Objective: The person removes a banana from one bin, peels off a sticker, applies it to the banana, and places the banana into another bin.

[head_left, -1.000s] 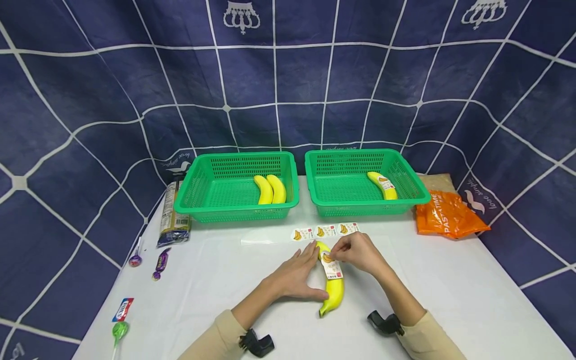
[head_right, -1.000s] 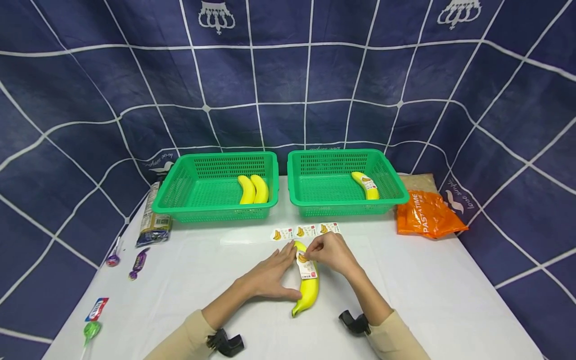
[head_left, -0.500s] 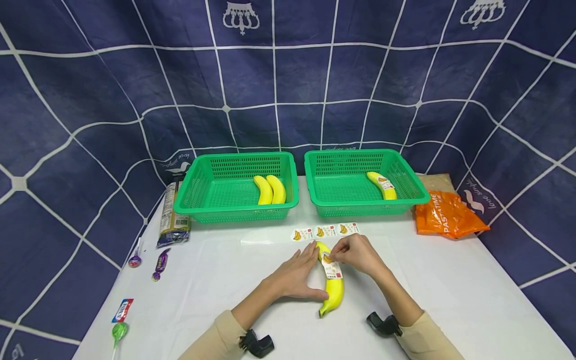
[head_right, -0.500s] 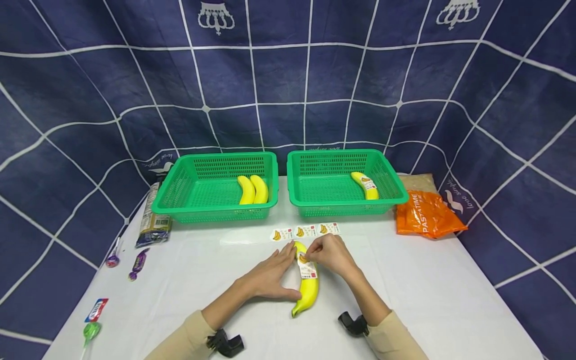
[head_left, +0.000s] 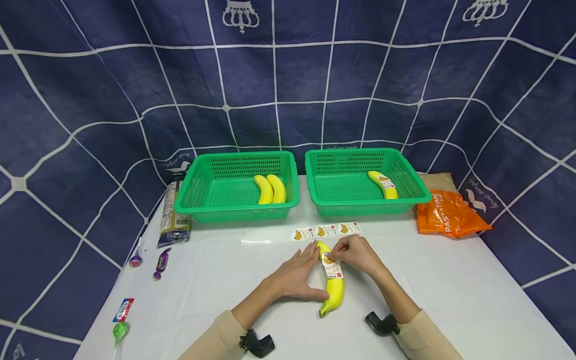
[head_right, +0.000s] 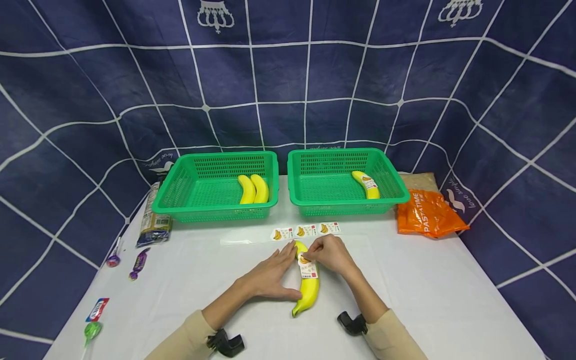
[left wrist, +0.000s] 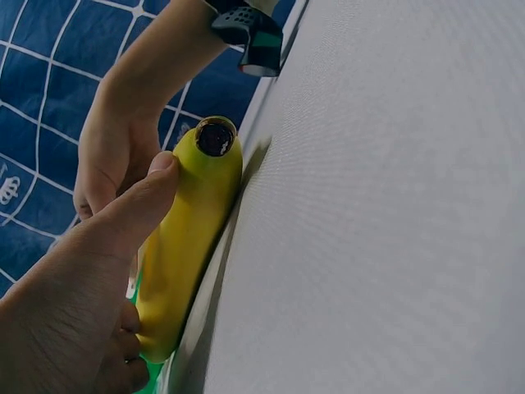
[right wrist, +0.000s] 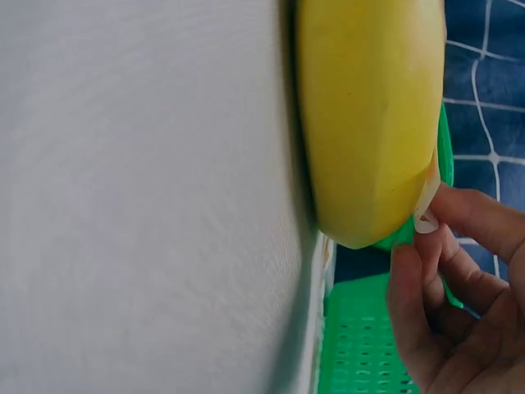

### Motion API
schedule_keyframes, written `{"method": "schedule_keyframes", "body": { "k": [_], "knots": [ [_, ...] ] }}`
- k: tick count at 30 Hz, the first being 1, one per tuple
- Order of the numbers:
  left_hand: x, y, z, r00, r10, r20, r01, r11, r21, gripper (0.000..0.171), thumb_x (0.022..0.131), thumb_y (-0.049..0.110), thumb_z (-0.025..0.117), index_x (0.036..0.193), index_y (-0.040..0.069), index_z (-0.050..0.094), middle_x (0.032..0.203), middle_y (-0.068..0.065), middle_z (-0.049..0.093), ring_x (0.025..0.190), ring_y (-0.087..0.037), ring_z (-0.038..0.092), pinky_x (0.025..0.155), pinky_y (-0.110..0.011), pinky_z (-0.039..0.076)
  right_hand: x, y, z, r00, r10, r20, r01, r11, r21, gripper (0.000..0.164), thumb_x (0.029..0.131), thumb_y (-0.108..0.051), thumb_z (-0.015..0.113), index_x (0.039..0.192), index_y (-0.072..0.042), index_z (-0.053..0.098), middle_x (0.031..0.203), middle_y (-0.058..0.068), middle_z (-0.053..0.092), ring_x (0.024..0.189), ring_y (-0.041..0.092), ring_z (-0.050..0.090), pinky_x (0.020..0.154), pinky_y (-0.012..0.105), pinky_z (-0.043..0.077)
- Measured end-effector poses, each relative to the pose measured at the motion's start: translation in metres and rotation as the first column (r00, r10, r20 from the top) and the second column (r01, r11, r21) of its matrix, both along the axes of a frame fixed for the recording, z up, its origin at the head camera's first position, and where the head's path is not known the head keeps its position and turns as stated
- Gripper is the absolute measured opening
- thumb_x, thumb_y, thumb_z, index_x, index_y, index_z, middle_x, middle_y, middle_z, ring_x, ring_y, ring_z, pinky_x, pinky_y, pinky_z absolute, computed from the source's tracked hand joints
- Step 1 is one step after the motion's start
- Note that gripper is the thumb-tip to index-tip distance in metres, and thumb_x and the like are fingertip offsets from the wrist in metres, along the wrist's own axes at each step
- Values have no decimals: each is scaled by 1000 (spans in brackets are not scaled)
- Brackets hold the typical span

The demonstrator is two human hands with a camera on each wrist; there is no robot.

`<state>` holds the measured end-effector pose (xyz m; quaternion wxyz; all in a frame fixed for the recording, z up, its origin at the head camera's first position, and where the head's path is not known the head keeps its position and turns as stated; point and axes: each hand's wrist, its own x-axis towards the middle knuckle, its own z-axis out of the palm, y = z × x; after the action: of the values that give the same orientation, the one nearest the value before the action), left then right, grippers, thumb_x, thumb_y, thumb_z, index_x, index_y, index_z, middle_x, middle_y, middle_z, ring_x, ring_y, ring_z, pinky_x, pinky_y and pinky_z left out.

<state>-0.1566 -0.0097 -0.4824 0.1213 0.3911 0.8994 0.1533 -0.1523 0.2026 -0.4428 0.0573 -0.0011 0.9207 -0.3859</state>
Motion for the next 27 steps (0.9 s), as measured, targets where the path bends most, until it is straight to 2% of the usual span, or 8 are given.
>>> {"method": "schedule_keyframes", "body": {
  "k": [9, 21, 27],
  "knots": [
    [0, 1, 1, 1000, 7, 14, -7, 1000, -6, 121, 74, 84, 53, 157, 8, 9, 166, -8, 1, 154, -14, 3, 123, -43, 21, -6, 6, -9, 997, -5, 73, 12, 995, -100, 17, 78, -21, 81, 75, -8, 71, 63, -1, 65, 58, 16, 59, 55, 27, 50],
    [1, 1, 2, 1000, -6, 13, 6, 1000, -11, 121, 74, 83, 54, 157, 8, 8, 166, -8, 0, 154, -15, 3, 123, -44, 21, -8, 8, -14, 994, -8, 110, 23, 990, -136, 21, 76, -22, 82, 78, -6, 69, 66, 2, 67, 60, 17, 62, 57, 29, 55],
    [0, 4, 6, 997, 34, 62, -36, 999, 28, 116, 77, 83, 50, 157, 9, 10, 166, -6, 3, 153, -13, 4, 124, -43, 18, -7, 8, -12, 994, -3, 110, 18, 991, -136, 21, 76, -23, 82, 79, -6, 70, 66, 1, 67, 60, 18, 62, 58, 30, 56]
  ]
}}
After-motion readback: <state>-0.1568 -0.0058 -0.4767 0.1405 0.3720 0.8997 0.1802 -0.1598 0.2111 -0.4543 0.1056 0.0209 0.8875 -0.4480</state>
